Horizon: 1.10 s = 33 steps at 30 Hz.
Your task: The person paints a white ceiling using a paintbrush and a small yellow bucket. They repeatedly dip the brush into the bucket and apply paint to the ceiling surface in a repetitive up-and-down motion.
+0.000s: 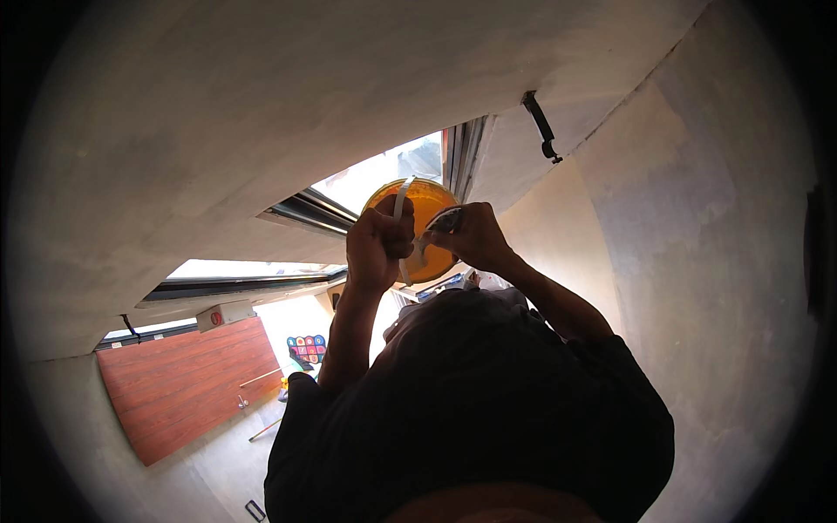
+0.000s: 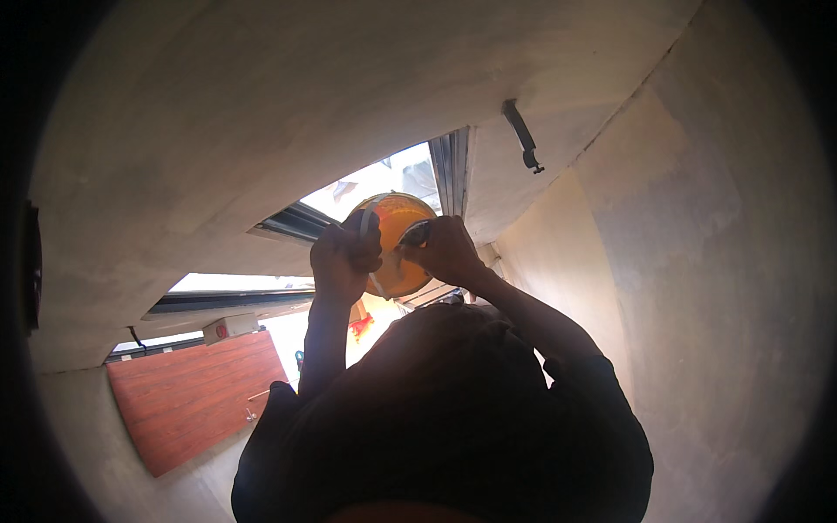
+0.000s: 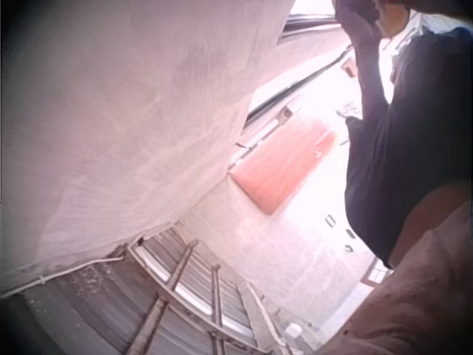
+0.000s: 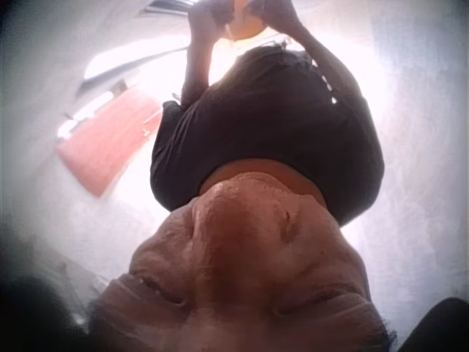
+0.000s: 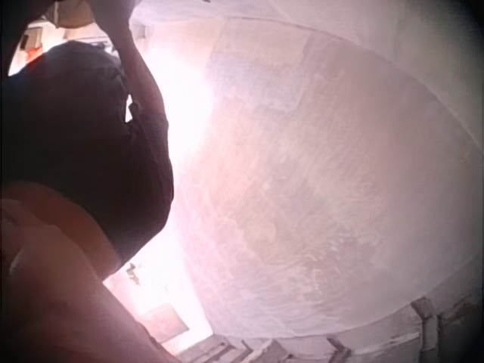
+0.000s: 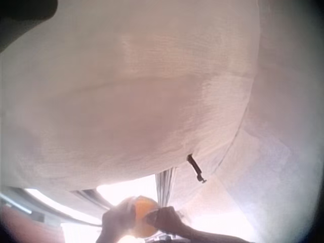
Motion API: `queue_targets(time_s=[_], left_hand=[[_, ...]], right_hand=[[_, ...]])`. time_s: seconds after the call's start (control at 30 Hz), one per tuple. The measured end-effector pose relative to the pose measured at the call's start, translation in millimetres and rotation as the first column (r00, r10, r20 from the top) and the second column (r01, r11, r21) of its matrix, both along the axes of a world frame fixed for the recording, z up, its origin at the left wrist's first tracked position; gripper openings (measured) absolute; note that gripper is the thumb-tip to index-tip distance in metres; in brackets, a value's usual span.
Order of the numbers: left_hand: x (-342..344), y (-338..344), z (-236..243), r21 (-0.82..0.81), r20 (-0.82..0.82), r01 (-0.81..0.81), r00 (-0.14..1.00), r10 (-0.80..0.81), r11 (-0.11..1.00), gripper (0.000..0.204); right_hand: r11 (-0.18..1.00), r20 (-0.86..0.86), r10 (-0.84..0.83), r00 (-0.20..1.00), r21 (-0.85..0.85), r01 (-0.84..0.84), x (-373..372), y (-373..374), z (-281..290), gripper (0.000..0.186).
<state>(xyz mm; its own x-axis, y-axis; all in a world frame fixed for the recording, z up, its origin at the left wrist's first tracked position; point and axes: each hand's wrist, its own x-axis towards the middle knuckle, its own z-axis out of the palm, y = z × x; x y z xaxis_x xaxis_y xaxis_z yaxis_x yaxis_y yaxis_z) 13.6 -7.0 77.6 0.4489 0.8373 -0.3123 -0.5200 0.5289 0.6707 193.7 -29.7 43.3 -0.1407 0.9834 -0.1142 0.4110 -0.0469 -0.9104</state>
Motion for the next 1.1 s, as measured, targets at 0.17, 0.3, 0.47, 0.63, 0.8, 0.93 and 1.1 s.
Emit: queue_targets(time_s=[0.17, 0.3, 0.47, 0.63, 0.8, 0.93, 1.1], left_hand=[[0.4, 0.0, -2.3, -0.023, -0.014, -0.008, 1.000, 0.007, 1.000, 0.023], [3.4, -4.0, -3.6, 0.043, -0.122, -0.033, 0.992, 0.038, 0.998, 0.023], [-0.5, -5.5, -7.3, -0.034, -0.023, -0.012, 1.000, 0.012, 0.999, 0.026], [-6.7, -8.4, -14.7, -0.036, -0.085, 0.002, 0.996, -0.005, 0.999, 0.024], [-8.7, -0.5, -25.6, -0.036, 0.016, 0.039, 0.999, -0.038, 0.999, 0.024], [-3.6, -1.7, -23.0, 0.023, -0.085, -0.014, 0.996, 0.016, 1.000, 0.024], [-2.1, -0.1, -21.3, -0.015, -0.084, -0.029, 0.996, 0.028, 0.999, 0.025]], right_hand=[[0.999, -0.068, -0.017, 0.998, 0.037, 0.020, 4.8, -0.2, -2.6, 0.022], [0.905, 0.099, -0.121, 0.988, 0.419, 0.069, 3.9, -1.8, 2.1, 0.020], [0.781, 0.291, -0.126, 0.949, 0.618, -0.086, 8.9, -0.7, -14.4, 0.021], [0.690, 0.298, -0.097, 0.950, 0.708, -0.151, 5.6, -9.3, -19.3, 0.026], [0.882, 0.072, -0.182, 0.981, 0.453, 0.130, -2.6, -10.2, -14.6, 0.017], [0.952, -0.008, -0.021, 1.000, 0.305, 0.022, -3.0, -9.8, -18.0, 0.022], [0.998, -0.183, -0.029, 0.983, -0.063, 0.018, -9.9, -16.4, -11.9, 0.019]])
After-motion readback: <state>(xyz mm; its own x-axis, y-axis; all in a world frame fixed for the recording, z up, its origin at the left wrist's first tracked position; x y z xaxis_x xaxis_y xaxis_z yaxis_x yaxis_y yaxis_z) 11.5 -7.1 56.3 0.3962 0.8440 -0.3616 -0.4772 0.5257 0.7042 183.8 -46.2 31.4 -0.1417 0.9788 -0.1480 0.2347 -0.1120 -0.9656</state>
